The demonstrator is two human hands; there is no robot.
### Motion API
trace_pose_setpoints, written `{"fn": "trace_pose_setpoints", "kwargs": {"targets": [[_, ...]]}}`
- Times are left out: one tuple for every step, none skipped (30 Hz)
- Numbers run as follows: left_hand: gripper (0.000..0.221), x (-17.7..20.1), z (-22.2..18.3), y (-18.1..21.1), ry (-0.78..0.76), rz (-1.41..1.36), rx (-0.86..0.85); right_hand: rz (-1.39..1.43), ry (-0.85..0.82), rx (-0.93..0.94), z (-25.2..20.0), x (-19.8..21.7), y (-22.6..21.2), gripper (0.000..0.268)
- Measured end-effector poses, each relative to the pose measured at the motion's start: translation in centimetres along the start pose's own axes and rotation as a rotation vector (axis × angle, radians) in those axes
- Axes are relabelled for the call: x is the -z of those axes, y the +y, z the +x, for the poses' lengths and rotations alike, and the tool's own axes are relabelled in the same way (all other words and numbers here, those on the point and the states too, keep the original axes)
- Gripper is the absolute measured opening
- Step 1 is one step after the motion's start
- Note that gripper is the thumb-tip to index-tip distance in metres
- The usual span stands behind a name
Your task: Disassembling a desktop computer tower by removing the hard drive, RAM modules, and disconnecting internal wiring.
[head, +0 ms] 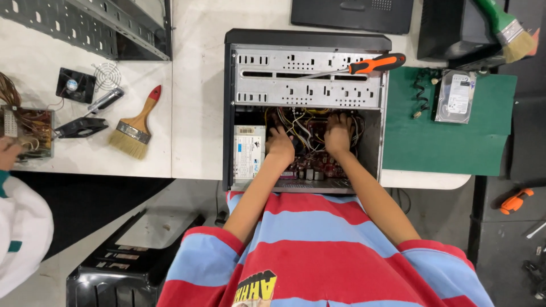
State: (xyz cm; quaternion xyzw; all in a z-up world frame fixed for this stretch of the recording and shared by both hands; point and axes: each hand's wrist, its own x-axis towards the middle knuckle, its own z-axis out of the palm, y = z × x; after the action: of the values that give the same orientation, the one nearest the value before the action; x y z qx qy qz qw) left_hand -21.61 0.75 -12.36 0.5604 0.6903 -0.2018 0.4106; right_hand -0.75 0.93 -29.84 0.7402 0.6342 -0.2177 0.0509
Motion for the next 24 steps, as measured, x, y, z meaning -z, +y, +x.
{"fn": "trace_pose_setpoints", "kwargs": {"targets": [[0.059,-0.5,0.5,-0.1,-0.007,0.0,0.004,-0.001,-0.008,-0.001,-0.3,0.3,-0.2,0.051],[0.063,-0.9,1.1,-0.1,-0.02,0.008,0.008,0.043,-0.024,-0.018,-0.3,0.7,-0.4,0.051],[0.068,-1.3,1.7,-0.2,-0.033,0.016,0.013,0.087,-0.041,-0.034,-0.3,1.1,-0.7,0.05],[0.068,-1.7,2.0,-0.2,-0.037,0.016,0.014,0.086,-0.044,-0.036,-0.2,1.0,-0.7,0.05],[0.069,-2.0,2.3,-0.3,-0.036,0.051,0.023,0.086,-0.043,-0.027,-0.2,1.0,-0.6,0.048],[0.071,-2.4,2.5,-0.3,-0.036,0.085,0.031,0.086,-0.041,-0.02,-0.1,1.0,-0.5,0.045],[0.071,-3.5,3.3,-0.4,-0.039,0.085,0.031,0.085,-0.043,-0.021,-0.6,1.1,-0.5,0.045],[0.07,-4.2,4.3,-0.5,-0.028,0.086,0.025,0.088,-0.028,-0.015,-0.5,1.4,-0.7,0.041],[0.07,-4.8,5.3,-0.6,-0.017,0.086,0.02,0.091,-0.014,-0.008,-0.5,1.7,-0.9,0.037],[0.07,-4.6,5.5,-0.8,-0.016,0.088,0.02,0.092,-0.013,-0.008,-0.7,2.1,-1.2,0.037],[0.07,-4.4,5.6,-1.1,0.005,0.044,0.017,0.102,-0.005,0.0,-0.9,2.6,-1.5,0.026],[0.07,-4.3,5.7,-1.2,0.023,0.0,0.013,0.111,0.003,0.007,-1.1,3.0,-1.6,0.017],[0.07,-4.5,5.4,-1.3,0.022,0.001,0.011,0.11,0.003,0.005,-1.7,4.2,-2.2,0.017],[0.069,-4.4,5.3,-1.3,0.032,-0.022,0.004,0.156,-0.036,0.018,-2.1,5.4,-2.8,0.017],[0.068,-4.3,5.1,-1.3,0.042,-0.044,-0.003,0.201,-0.074,0.031,-2.4,6.7,-3.5,0.018],[0.068,-4.6,5.3,-1.4,0.038,-0.042,-0.005,0.201,-0.076,0.027,-2.9,7.4,-3.6,0.018],[0.067,-4.9,5.4,-1.5,0.071,-0.038,0.003,0.316,-0.06,-0.001,-3.3,8.0,-3.6,0.026],[0.065,-5.1,5.7,-1.4,0.108,-0.037,0.01,0.428,-0.04,-0.027,-3.5,8.8,-3.6,0.036],[0.065,-4.9,5.4,-1.3,0.107,-0.039,0.007,0.425,-0.039,-0.028,-3.7,9.6,-3.6,0.036],[0.064,-4.7,5.0,-1.2,0.14,-0.054,-0.001,0.439,0.009,-0.036,-3.9,10.5,-3.7,0.036],[0.062,-4.6,4.6,-1.1,0.172,-0.068,-0.008,0.453,0.058,-0.043,-4.0,11.3,-3.8,0.036],[0.062,-4.7,4.9,-1.1,0.17,-0.068,-0.009,0.452,0.057,-0.045,-4.0,12.0,-4.2,0.036],[0.063,-4.8,5.1,-1.1,0.184,-0.058,-0.002,0.455,0.074,-0.014,-4.0,12.7,-4.7,0.031],[0.064,-5.0,5.3,-1.1,0.199,-0.049,0.006,0.458,0.092,0.02,-3.9,13.4,-5.2,0.027]]}}
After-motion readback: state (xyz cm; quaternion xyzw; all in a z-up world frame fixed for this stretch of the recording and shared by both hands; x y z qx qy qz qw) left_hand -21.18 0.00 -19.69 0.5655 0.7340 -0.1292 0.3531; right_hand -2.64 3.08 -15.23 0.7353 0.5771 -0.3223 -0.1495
